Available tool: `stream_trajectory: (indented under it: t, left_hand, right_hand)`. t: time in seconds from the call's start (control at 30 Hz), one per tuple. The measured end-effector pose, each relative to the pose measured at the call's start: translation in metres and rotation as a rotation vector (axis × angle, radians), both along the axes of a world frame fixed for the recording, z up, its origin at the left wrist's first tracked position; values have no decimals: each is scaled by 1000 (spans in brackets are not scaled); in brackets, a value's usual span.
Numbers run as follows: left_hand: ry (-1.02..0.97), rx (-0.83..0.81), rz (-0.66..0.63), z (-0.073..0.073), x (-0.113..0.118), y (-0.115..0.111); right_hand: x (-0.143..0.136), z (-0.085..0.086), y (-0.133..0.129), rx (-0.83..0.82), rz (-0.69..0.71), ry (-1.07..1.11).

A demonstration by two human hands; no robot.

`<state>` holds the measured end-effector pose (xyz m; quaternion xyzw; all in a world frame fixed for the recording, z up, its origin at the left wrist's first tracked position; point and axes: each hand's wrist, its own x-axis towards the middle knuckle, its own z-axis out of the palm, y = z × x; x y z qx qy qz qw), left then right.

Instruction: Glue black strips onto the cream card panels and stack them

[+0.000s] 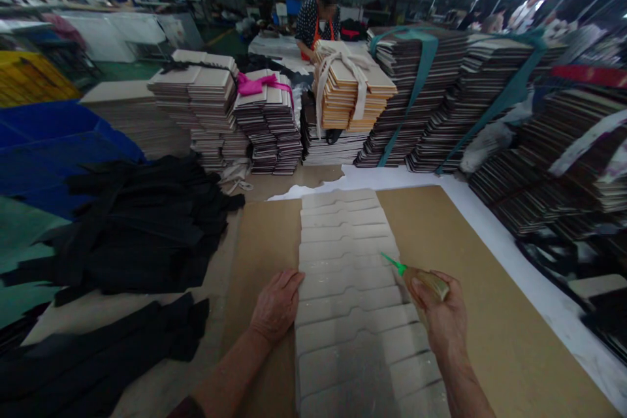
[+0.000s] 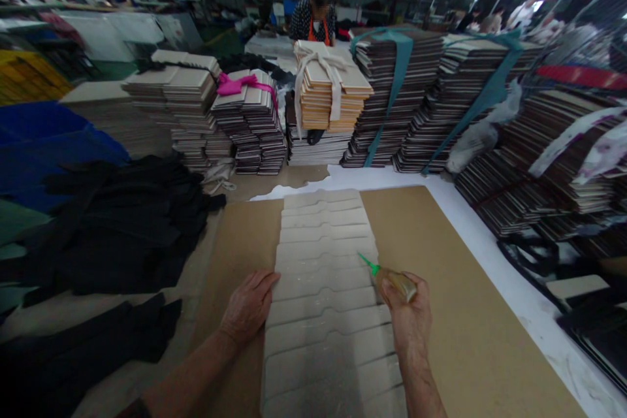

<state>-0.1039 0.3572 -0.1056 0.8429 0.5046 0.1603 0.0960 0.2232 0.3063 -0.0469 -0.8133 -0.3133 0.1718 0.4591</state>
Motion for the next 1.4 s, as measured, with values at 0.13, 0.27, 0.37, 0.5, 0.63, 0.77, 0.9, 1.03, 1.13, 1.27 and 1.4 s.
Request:
stream_trajectory:
  t: [0.13, 0.27, 0.37, 0.5, 0.63, 0.77, 0.9, 1.03, 1.13, 1.27, 1.4]
  left_hand:
    - [0, 0, 8, 0, 0, 0]
    - [-3, 6, 7, 0, 0, 0]
    - [-8, 9, 4, -1, 0, 1]
    - [-8, 7, 6, -2, 0, 1]
    - [-11, 6, 6, -2, 0, 0]
    - [-15, 5, 8, -2, 0, 0]
    - [-11, 6, 13, 0, 1, 0]
    - [-7, 2, 19, 0, 1, -1]
    - [-9, -9, 22, 1, 2, -1]
    - [-17, -20, 15, 3, 2, -1]
    - [-22, -29, 18, 6, 3, -1]
  right_hand:
    - [9, -6, 19, -9, -60, 20]
    - [16, -10, 33, -48, -37, -45]
    - [13, -12, 37, -61, 19, -121]
    - [2, -9, 38, -67, 151, -199]
    - [-1, -1, 35, -96, 191, -276]
    - [-1, 2, 34, -125, 155, -347]
    - [-16, 0, 35, -115, 257, -354]
    - [-27, 2, 38, -114, 310, -363]
    - [-31, 5, 39, -121, 286, -385]
    - [-43, 4, 40, -119, 346, -383]
    - [-48, 4, 41, -107, 386, -369]
